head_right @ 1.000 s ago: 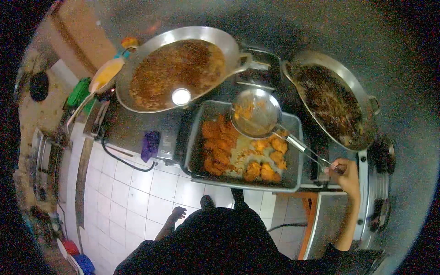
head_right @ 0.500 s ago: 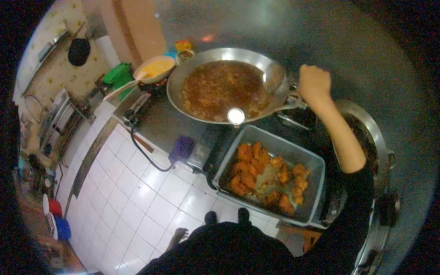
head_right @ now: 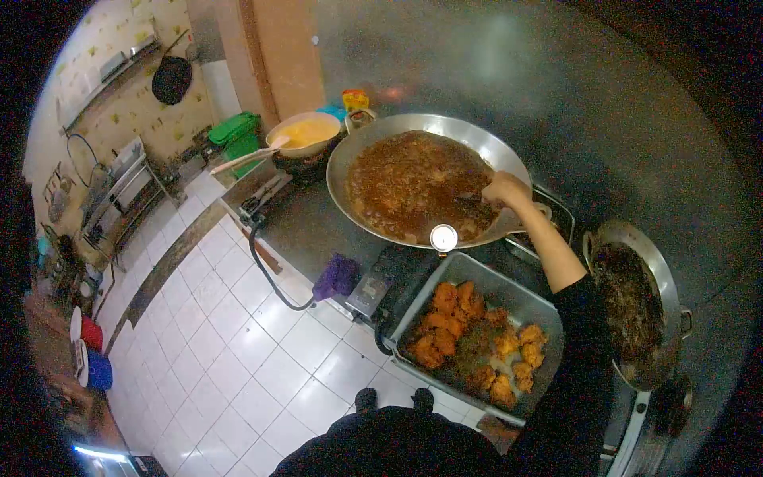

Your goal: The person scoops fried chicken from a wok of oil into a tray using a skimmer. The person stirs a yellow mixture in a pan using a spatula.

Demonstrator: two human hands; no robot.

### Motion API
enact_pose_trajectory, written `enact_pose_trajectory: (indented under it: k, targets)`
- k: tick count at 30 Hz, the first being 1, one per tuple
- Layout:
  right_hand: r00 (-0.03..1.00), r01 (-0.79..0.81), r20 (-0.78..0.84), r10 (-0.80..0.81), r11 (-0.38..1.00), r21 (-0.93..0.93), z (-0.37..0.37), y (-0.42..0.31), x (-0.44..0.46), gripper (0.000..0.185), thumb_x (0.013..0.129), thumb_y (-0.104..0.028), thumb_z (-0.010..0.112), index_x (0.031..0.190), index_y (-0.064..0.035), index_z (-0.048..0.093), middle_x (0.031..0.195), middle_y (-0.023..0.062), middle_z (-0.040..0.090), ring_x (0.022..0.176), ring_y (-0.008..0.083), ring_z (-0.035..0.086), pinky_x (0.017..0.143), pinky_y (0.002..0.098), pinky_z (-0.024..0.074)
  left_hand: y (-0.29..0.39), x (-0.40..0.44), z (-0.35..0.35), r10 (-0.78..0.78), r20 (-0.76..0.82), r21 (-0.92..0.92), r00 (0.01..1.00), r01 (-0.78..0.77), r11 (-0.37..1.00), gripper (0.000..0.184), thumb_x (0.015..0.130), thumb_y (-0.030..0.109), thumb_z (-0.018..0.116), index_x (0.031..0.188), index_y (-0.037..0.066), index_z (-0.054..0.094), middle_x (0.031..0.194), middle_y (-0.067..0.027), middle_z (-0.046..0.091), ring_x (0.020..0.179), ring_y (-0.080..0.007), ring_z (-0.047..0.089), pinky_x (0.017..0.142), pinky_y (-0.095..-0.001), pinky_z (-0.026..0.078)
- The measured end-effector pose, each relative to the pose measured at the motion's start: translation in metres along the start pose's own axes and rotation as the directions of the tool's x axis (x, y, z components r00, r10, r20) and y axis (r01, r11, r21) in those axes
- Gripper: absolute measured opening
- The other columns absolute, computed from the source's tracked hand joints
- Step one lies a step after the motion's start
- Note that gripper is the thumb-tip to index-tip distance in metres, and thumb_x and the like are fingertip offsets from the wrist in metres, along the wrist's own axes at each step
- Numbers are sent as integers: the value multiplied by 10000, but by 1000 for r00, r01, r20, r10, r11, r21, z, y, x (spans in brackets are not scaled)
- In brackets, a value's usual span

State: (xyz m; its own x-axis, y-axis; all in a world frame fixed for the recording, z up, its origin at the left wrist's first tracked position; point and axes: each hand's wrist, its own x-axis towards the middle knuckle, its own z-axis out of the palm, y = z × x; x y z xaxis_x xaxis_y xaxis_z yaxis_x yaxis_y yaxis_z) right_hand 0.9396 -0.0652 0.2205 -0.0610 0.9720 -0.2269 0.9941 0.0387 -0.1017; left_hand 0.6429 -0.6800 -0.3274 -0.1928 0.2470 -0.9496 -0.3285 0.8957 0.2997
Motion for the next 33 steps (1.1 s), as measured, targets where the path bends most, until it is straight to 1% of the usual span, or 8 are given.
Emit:
enact_pose_trajectory:
  k: [4, 6, 11, 15, 21, 26, 29, 33]
  targets:
    - [989, 52, -145, -26, 982, 179, 18, -6, 28, 194, 571, -187, 604, 559, 3, 570, 481, 101, 521, 433, 193, 505, 432, 301, 389, 13, 4, 4, 61, -17, -66, 998, -62, 996, 179, 681, 143, 496, 776, 1, 550, 672, -122, 571, 510, -206, 547, 426, -288, 428]
    - [994, 47, -106, -21, 966, 252, 24, -9, 43, 191, 576, -182, 599, 556, 6, 568, 477, 102, 517, 423, 193, 498, 423, 297, 385, 28, -14, -2, 327, 22, 228, 945, -323, 918, 196, 694, 152, 486, 805, -1, 542, 693, -122, 574, 509, -198, 556, 421, -286, 434]
    - [994, 41, -106, -9, 952, 304, 23, -29, 36, 228, 564, -210, 653, 555, -2, 561, 492, 100, 524, 415, 183, 494, 429, 298, 383, 39, -55, 7, 682, 39, 403, 731, -636, 658, 207, 707, 161, 477, 823, -2, 532, 704, -120, 576, 514, -192, 562, 423, -282, 440]
    - [991, 49, -137, -12, 962, 269, 26, -31, 44, 247, 548, -221, 677, 550, -8, 551, 509, 97, 534, 431, 180, 505, 443, 295, 388, 27, -41, 7, 455, 28, 317, 890, -440, 840, 220, 701, 183, 490, 823, 7, 540, 709, -117, 578, 541, -202, 562, 456, -291, 441]
    - [998, -35, -37, 59, 878, 478, 32, -3, 75, 287, 548, -300, 679, 500, -42, 565, 536, 79, 557, 541, 188, 548, 534, 322, 409, 5, -27, 4, 343, 14, 254, 939, -335, 907, 241, 690, 217, 509, 823, 21, 551, 718, -111, 582, 580, -216, 562, 505, -305, 442]
    - [955, -182, -198, 222, 962, 201, 10, -5, 54, 315, 535, -286, 669, 720, -38, 611, 782, 133, 594, 780, 237, 569, 667, 333, 423, 2, -24, 3, 325, 13, 235, 946, -319, 918, 259, 681, 246, 525, 824, 32, 560, 725, -107, 585, 613, -228, 562, 547, -317, 442]
    - [921, -76, -362, 147, 977, 201, 13, -16, 37, 406, 503, -274, 679, 728, 46, 573, 727, 175, 582, 712, 258, 573, 626, 333, 426, 6, -20, 2, 329, 16, 237, 944, -323, 916, 270, 676, 263, 534, 824, 39, 565, 729, -104, 587, 633, -235, 562, 571, -323, 443]
    - [960, -71, -238, 145, 953, 294, 28, -20, 62, 320, 529, -215, 685, 713, 22, 574, 623, 120, 575, 558, 210, 561, 541, 311, 425, 21, -22, -1, 363, 26, 272, 931, -356, 894, 284, 669, 285, 547, 824, 49, 573, 734, -100, 589, 659, -244, 562, 604, -333, 443]
